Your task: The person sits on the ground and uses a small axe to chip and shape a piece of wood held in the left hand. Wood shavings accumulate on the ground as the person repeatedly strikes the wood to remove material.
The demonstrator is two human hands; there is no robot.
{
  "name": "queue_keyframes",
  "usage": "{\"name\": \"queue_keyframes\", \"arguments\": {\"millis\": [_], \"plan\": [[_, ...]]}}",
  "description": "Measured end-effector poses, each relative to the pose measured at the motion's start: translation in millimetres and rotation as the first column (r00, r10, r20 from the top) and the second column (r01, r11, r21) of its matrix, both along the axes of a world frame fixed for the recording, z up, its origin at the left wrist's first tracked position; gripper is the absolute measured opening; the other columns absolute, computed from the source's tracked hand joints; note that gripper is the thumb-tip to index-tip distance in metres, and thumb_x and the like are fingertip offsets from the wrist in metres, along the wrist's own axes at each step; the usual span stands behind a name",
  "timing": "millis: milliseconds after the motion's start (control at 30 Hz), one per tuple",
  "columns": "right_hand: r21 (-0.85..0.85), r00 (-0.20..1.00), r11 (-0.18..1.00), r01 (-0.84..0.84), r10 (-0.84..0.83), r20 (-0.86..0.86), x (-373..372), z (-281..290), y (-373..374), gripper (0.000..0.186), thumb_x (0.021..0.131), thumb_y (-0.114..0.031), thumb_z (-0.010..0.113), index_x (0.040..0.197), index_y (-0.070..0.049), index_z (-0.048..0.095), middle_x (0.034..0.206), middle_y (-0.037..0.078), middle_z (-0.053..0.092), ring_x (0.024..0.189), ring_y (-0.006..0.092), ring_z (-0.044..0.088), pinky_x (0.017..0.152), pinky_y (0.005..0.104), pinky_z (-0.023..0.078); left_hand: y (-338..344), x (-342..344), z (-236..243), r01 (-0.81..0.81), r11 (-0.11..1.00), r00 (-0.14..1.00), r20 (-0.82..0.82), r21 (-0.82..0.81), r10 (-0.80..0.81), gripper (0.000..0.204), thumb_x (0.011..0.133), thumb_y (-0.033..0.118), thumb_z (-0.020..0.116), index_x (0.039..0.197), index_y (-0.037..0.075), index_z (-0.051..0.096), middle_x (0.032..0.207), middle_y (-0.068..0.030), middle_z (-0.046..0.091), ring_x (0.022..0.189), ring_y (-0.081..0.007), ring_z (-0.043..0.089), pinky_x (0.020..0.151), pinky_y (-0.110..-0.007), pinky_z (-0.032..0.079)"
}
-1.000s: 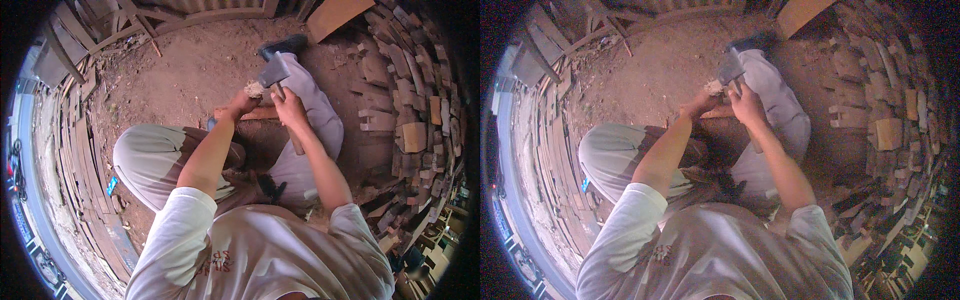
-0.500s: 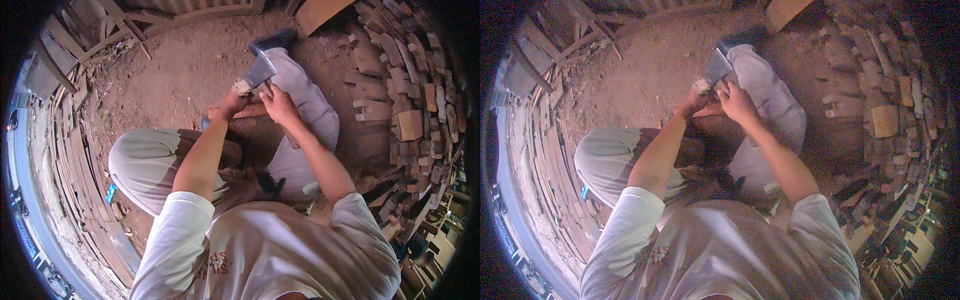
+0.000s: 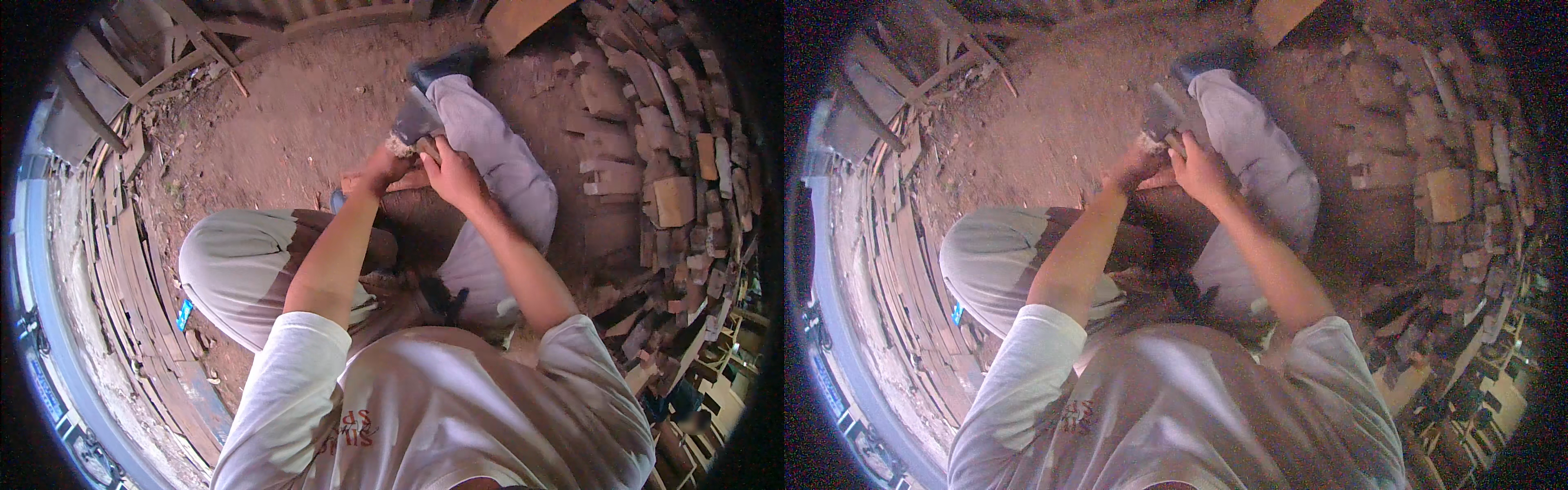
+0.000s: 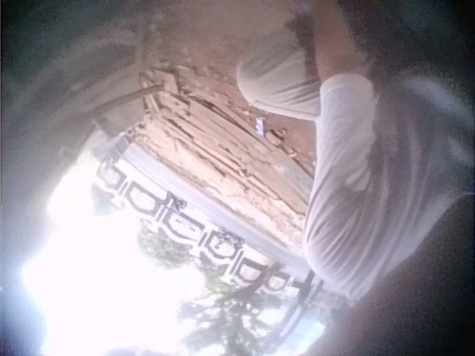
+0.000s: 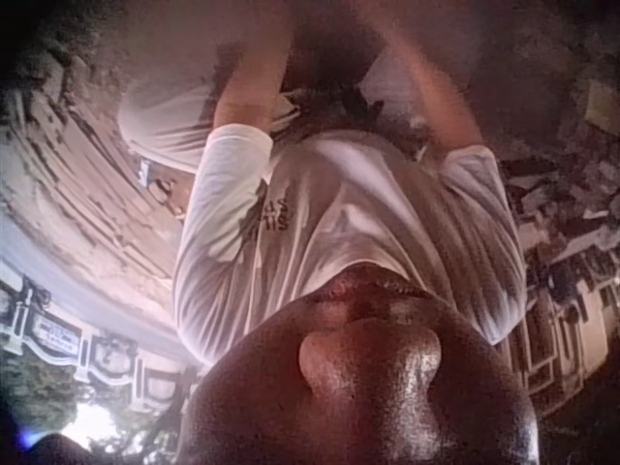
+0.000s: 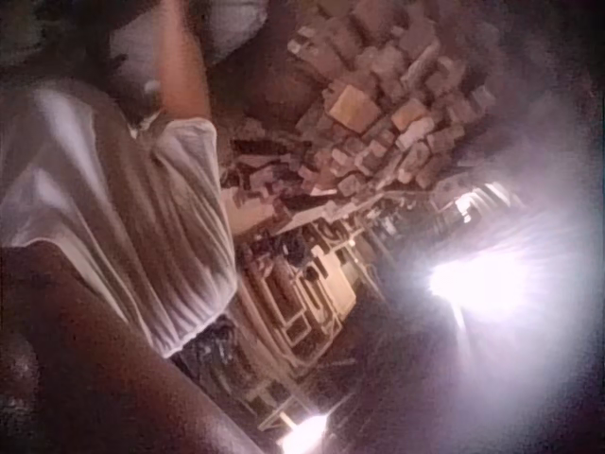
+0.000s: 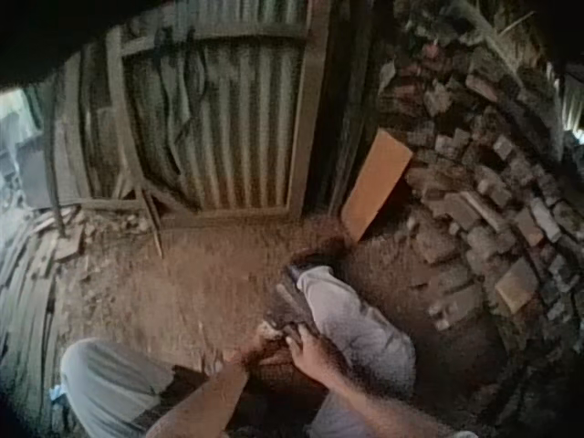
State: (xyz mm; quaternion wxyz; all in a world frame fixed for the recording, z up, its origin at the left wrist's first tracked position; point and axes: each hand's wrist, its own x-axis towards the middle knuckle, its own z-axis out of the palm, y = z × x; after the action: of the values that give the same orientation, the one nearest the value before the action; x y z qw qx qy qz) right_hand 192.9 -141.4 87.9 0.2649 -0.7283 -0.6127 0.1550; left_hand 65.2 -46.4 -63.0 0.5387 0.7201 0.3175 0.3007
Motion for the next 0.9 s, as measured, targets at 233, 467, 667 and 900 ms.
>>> {"name": "queue_keyframes", "arguments": {"millis": [233, 467, 667, 900], "plan": [[0.033, 0.976, 0.997, 0.068, -0.060, -0.208, -8.5, 57.9, -0.7, 0.033, 0.091, -0.032, 0.061, 0.097, -0.001, 0.054, 0.079, 0.020, 0.063, 0.076, 0.0367, 0.062, 0.066, 0.0438, 0.047, -1.6, -2.7, -19.4, -0.014, 1.000, 0.999, 0.031, -0.027, 0.015, 0.035, 0.080, 0.008, 0.062, 0.115, 0.011, 0.061, 0.114, -0.0129, 0.064, 0.108, -0.0330, 0.060, 0.090, -0.039, 0.049], [0.287, 0.959, 0.942, 0.173, -0.094, -0.269, -8.6, 19.9, -26.8, 0.031, 0.091, -0.029, 0.063, 0.090, 0.001, 0.053, 0.069, 0.018, 0.060, 0.065, 0.0297, 0.060, 0.060, 0.0400, 0.046, -3.1, 12.0, 3.5, 0.064, 0.997, 0.976, -0.209, 0.053, -0.052, 0.037, 0.079, 0.008, 0.064, 0.116, 0.011, 0.061, 0.115, -0.0149, 0.064, 0.107, -0.0343, 0.060, 0.090, -0.040, 0.049], [0.035, 0.984, 0.998, 0.054, -0.047, -0.171, 6.7, -20.7, -15.0, 0.034, 0.088, -0.031, 0.062, 0.100, 0.000, 0.054, 0.081, 0.023, 0.064, 0.075, 0.0423, 0.063, 0.065, 0.0488, 0.048, -3.1, -0.4, -11.5, -0.063, 0.998, 0.938, -0.344, -0.028, 0.050, 0.039, 0.081, 0.020, 0.064, 0.119, 0.012, 0.059, 0.115, -0.0172, 0.063, 0.107, -0.0367, 0.059, 0.088, -0.042, 0.049], [-0.342, 0.803, 0.861, 0.376, -0.487, -0.344, 60.2, -128.6, -29.1, 0.029, 0.091, -0.027, 0.060, 0.102, -0.002, 0.049, 0.061, 0.007, 0.054, 0.042, 0.0167, 0.054, 0.036, 0.0328, 0.046, -4.4, 14.0, 8.8, 0.066, 0.962, 0.970, -0.243, 0.265, 0.000, 0.035, 0.082, 0.016, 0.062, 0.117, 0.011, 0.060, 0.112, -0.0158, 0.064, 0.106, -0.0368, 0.059, 0.087, -0.042, 0.049]]}}
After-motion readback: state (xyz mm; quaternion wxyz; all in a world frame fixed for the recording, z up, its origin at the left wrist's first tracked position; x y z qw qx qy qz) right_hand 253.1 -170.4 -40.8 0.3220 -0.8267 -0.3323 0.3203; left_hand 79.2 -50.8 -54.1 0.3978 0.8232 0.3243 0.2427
